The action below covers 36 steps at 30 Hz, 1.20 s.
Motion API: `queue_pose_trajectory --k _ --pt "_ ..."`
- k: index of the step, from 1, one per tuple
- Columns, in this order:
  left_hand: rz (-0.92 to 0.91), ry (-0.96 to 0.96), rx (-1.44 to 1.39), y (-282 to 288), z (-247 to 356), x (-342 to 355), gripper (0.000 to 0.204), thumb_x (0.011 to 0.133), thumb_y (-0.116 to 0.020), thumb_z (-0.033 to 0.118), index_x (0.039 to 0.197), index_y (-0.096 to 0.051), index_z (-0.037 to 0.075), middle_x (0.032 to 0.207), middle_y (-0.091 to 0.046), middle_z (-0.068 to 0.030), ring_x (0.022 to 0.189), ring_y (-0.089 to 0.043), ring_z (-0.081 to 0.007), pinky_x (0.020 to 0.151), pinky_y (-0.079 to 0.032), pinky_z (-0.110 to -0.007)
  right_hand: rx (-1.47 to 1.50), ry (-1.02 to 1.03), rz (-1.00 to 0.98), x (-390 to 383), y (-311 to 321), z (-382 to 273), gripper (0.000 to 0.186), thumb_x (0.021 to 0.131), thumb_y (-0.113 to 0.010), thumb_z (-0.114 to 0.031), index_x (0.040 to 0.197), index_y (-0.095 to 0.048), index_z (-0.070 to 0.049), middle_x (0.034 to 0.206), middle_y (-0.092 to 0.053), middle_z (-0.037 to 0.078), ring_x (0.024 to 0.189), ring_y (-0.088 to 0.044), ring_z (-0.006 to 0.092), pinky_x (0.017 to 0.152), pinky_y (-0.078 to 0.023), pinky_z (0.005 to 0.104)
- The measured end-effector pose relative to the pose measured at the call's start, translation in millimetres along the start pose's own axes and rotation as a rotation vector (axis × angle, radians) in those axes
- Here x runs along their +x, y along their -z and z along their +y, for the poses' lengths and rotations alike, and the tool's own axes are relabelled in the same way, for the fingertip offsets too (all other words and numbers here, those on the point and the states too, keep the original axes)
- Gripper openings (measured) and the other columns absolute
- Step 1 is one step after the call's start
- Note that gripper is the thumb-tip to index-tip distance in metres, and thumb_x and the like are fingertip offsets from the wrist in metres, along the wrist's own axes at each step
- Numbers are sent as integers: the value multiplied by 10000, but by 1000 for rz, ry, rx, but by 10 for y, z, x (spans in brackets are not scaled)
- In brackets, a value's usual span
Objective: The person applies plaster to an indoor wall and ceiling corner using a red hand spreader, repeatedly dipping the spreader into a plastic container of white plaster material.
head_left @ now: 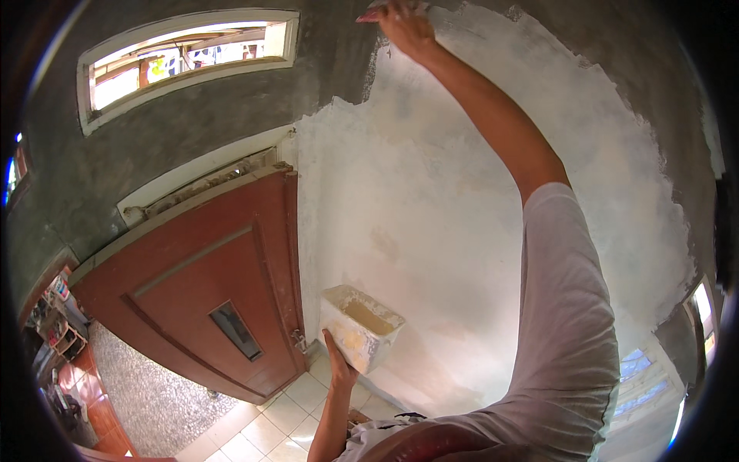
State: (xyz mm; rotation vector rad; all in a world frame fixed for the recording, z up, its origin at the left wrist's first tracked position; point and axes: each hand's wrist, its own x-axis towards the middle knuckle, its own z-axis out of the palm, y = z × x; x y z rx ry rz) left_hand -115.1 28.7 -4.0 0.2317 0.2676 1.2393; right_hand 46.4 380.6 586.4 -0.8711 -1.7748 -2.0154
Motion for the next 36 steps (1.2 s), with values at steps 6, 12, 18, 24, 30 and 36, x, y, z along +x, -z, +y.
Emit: queue_pose_trajectory --k 6,12,18,24,30,36 --pt "7 65 -32 -155 -73 63 767 1002 -388 682 1510 -384 108 1416 -553 -77 1261 -581 -256 1048 -502 -413 -213 308 -47 -1134 -570 -788 354 873 -628 -252 1154 -716 -55 1152 -676 232 909 -662 410 772 -574 567" --pt "65 33 24 -36 -11 -114 801 999 -387 689 1521 -358 82 1433 -542 -87 1266 -579 -261 1056 -497 -408 302 416 -682 -1120 -18 -1596 258 899 -597 -198 1110 -738 -151 1104 -689 144 1058 -665 299 784 -587 479" --pt "46 7 29 -135 31 -181 790 990 -428 682 1505 -377 85 1389 -563 -86 1263 -569 -261 1060 -484 -424 -100 123 37 -27 -102 -72 222 915 -582 -218 1041 -703 -81 938 -705 86 942 -687 269 737 -568 471" --pt "5 26 -1 -137 -23 14 789 997 -396 687 1505 -383 83 1392 -564 -88 1252 -577 -262 1053 -489 -420 -226 404 -62 -1087 -252 -669 294 774 -658 -201 942 -734 28 990 -706 158 958 -663 331 757 -527 424" --pt "22 77 -6 -28 3 3 823 991 -370 707 1518 -362 75 1417 -550 -108 1279 -568 -271 1080 -483 -428 300 560 -647 -1199 259 -1330 342 864 -614 -182 1191 -698 -133 1063 -684 241 1009 -679 393 875 -549 553" --pt "-3 82 3 -96 -84 -30 801 989 -403 697 1502 -383 82 1390 -567 -101 1259 -580 -266 1070 -487 -433 -58 -27 -113 -99 -22 178 221 921 -586 -188 1087 -680 -77 989 -717 79 848 -688 239 692 -573 369"
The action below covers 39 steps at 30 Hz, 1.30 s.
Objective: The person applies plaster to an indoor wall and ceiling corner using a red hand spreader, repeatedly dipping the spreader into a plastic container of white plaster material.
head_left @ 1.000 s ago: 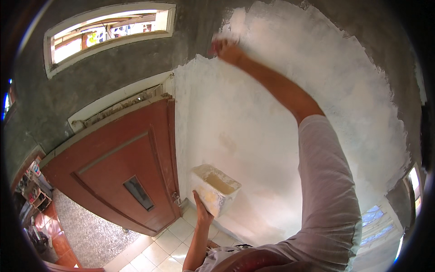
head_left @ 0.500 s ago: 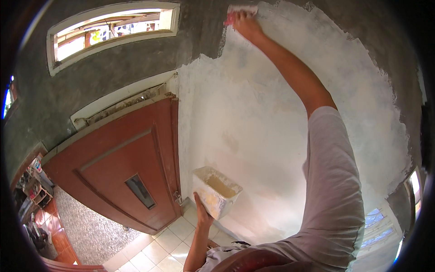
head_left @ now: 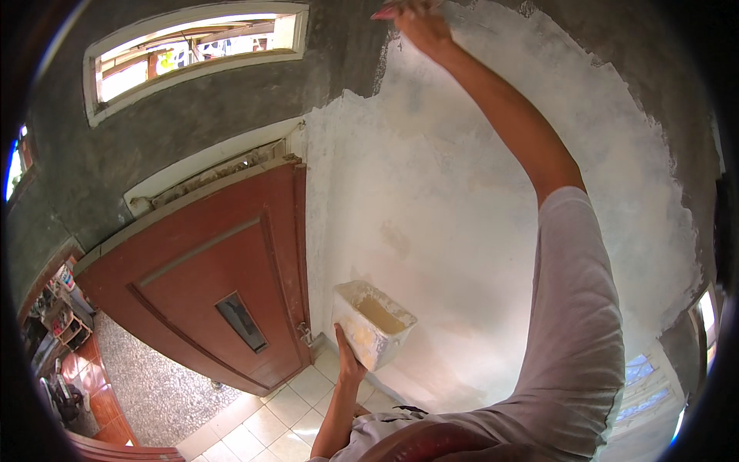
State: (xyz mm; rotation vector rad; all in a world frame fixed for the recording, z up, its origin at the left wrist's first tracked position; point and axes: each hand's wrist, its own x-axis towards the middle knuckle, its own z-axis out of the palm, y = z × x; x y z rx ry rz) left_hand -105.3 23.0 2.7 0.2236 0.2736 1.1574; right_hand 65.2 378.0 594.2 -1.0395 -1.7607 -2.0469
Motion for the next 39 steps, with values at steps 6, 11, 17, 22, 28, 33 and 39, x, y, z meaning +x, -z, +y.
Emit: queue_pose_trajectory --k 6,11,17,22,28,33,39 --pt "11 -26 20 -175 50 14 748 1010 -391 667 1485 -409 90 1363 -582 -84 1231 -592 -250 1044 -501 -403 -349 455 68 -1160 -25 -609 354 861 -623 -174 1120 -657 65 1016 -690 229 954 -667 351 759 -558 480" --pt "55 34 -20 -79 16 21 733 1010 -391 669 1466 -432 97 1327 -595 -74 1203 -604 -241 1022 -511 -394 273 694 -480 -1752 466 -1331 371 866 -618 -217 1211 -686 -98 1035 -701 126 996 -680 308 839 -534 498" --pt "29 26 39 -84 -55 87 834 995 -344 712 1539 -337 80 1433 -537 -110 1291 -560 -272 1079 -484 -427 494 404 110 -151 222 78 331 950 -541 -151 1191 -708 -306 1168 -724 31 981 -711 251 915 -541 421" --pt "-18 35 -20 -201 -151 160 756 1008 -381 677 1484 -411 92 1342 -591 -86 1204 -606 -245 1020 -512 -399 -44 382 -83 -636 -110 305 328 919 -558 -123 1233 -652 -143 1067 -715 87 1002 -697 262 920 -554 460" --pt "-4 36 -31 -80 -113 119 759 1013 -357 677 1483 -414 85 1362 -583 -97 1231 -595 -245 1023 -514 -400 172 572 -470 -1651 652 -698 273 936 -563 -217 1184 -667 -167 1030 -696 117 928 -695 285 861 -539 479" --pt "19 17 -12 -19 -19 61 760 1012 -354 681 1473 -427 81 1325 -601 -96 1192 -616 -245 1005 -523 -401 574 257 -239 -249 605 -258 516 852 -540 41 1196 -693 -313 1280 -680 -51 1016 -698 267 843 -580 382" --pt "23 26 -36 -216 -116 103 721 1019 -356 668 1444 -462 96 1274 -624 -70 1127 -641 -230 955 -543 -382 -107 259 -304 -363 25 395 413 902 -544 -61 1306 -607 -119 1157 -702 111 1007 -700 289 815 -592 373"
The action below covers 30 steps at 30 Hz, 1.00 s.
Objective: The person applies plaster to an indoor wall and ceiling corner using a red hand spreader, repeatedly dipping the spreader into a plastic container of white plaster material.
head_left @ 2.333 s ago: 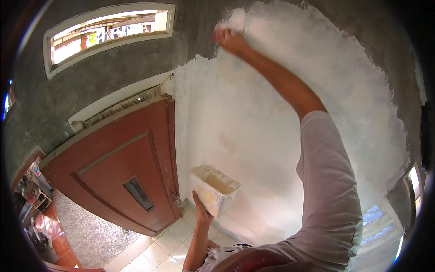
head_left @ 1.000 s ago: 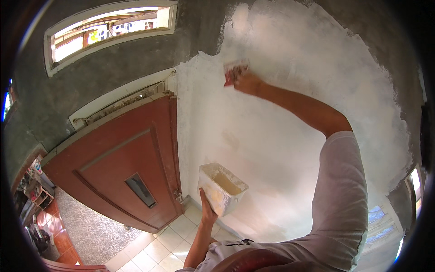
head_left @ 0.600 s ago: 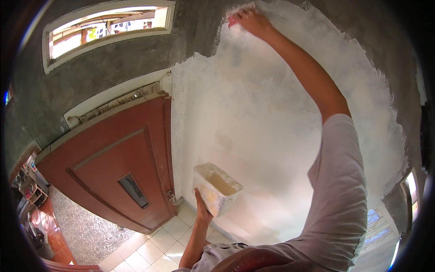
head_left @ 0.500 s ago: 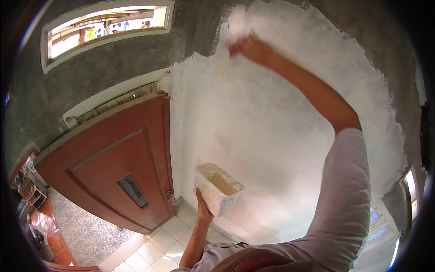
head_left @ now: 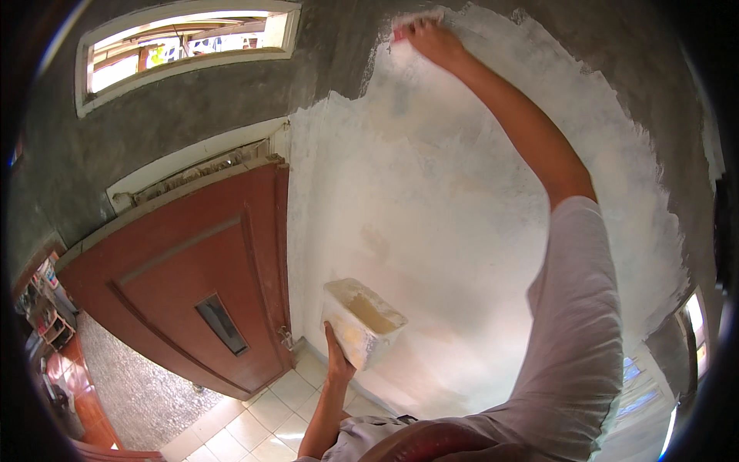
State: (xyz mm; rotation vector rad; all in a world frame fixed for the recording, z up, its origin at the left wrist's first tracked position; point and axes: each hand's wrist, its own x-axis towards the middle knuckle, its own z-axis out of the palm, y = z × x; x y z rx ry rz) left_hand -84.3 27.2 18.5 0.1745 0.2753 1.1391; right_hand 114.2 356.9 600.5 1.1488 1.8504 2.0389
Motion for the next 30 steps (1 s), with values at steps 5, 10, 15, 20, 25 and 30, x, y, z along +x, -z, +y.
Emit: queue_pose_trajectory --k 5,10,15,20,25,30 --pt "-82 -18 31 201 78 13 786 1013 -348 680 1518 -369 79 1416 -546 -101 1281 -559 -263 1067 -482 -416 227 332 -44 -1181 200 -1181 378 908 -549 -122 1278 -612 -77 1070 -711 108 989 -689 268 818 -556 422" --pt "-83 -45 41 165 125 -5 785 1015 -341 679 1522 -364 80 1414 -546 -101 1272 -564 -264 1077 -475 -415 461 220 -197 -653 871 -916 278 942 -521 -124 1171 -679 -134 1044 -706 118 962 -705 315 801 -563 472" --pt "-119 -6 44 -48 92 50 783 1017 -340 674 1528 -355 81 1425 -536 -104 1277 -562 -265 1078 -476 -412 449 -97 488 106 339 -10 326 969 -545 -200 1230 -683 -338 996 -746 42 924 -725 285 775 -592 433" --pt "-16 -76 60 30 119 51 778 1023 -338 665 1537 -341 81 1443 -521 -112 1295 -549 -274 1088 -471 -419 174 207 155 -348 28 -884 293 897 -576 -111 1159 -622 11 1108 -680 189 980 -687 317 828 -576 416" --pt "-52 -24 47 185 86 45 787 1017 -343 672 1534 -343 79 1444 -524 -115 1300 -550 -272 1090 -476 -431 333 507 -76 -1192 371 -1790 370 844 -607 -115 1197 -636 -7 1050 -707 170 922 -700 322 825 -568 458" --pt "-30 -13 35 208 153 11 786 1015 -347 676 1521 -358 75 1406 -553 -109 1256 -582 -268 1058 -500 -425 732 65 18 -122 620 -619 608 858 -531 38 1335 -612 -331 1138 -712 71 911 -697 264 799 -568 414"
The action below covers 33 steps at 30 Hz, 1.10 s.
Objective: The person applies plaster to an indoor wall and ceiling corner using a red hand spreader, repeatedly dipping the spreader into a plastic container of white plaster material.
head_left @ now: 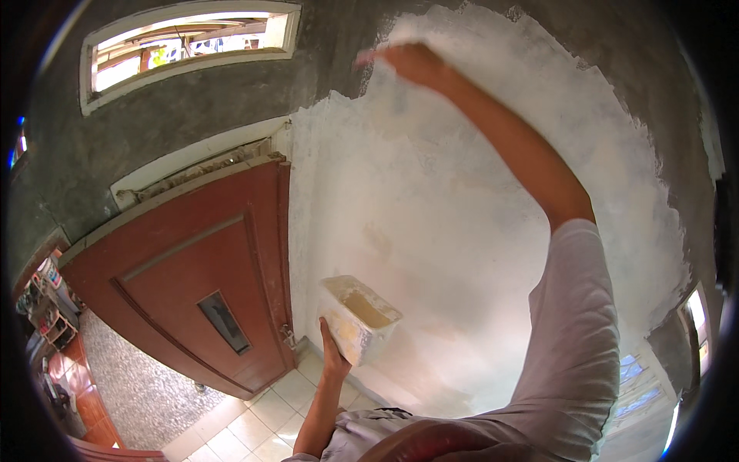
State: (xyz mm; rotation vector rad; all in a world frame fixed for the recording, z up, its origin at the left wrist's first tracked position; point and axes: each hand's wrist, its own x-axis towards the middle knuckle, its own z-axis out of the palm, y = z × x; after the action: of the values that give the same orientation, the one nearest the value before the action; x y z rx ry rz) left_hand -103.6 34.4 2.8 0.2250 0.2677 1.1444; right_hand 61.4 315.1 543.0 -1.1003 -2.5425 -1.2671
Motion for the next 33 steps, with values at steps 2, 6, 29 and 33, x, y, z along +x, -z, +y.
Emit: queue_pose_trajectory --k 2,6,29,33 --pt "-6 6 2 -21 -26 20 783 1015 -347 676 1516 -363 74 1391 -563 -107 1243 -591 -267 1049 -507 -422 -185 -125 146 237 346 508 636 852 -514 61 1328 -617 -349 1170 -714 87 927 -707 293 819 -576 415" --pt "-32 -31 19 -75 -52 94 760 1024 -341 662 1517 -364 84 1390 -558 -100 1248 -585 -262 1048 -507 -416 -624 -96 48 73 131 839 571 875 -524 13 1371 -593 -260 1240 -685 119 1038 -689 300 904 -551 442" --pt "-119 51 -46 -174 -185 253 729 1038 -335 634 1523 -356 90 1419 -537 -101 1279 -559 -255 1063 -500 -400 -597 274 186 -845 -1259 -446 368 938 -550 -195 1210 -636 37 985 -732 193 859 -711 338 749 -575 446" --pt "-81 50 -8 -183 -152 227 754 1028 -338 655 1526 -353 89 1428 -530 -106 1285 -556 -268 1071 -493 -422 -439 314 -98 -1119 -1219 -916 389 948 -536 -187 1328 -621 -174 1065 -744 132 855 -732 298 836 -564 432"
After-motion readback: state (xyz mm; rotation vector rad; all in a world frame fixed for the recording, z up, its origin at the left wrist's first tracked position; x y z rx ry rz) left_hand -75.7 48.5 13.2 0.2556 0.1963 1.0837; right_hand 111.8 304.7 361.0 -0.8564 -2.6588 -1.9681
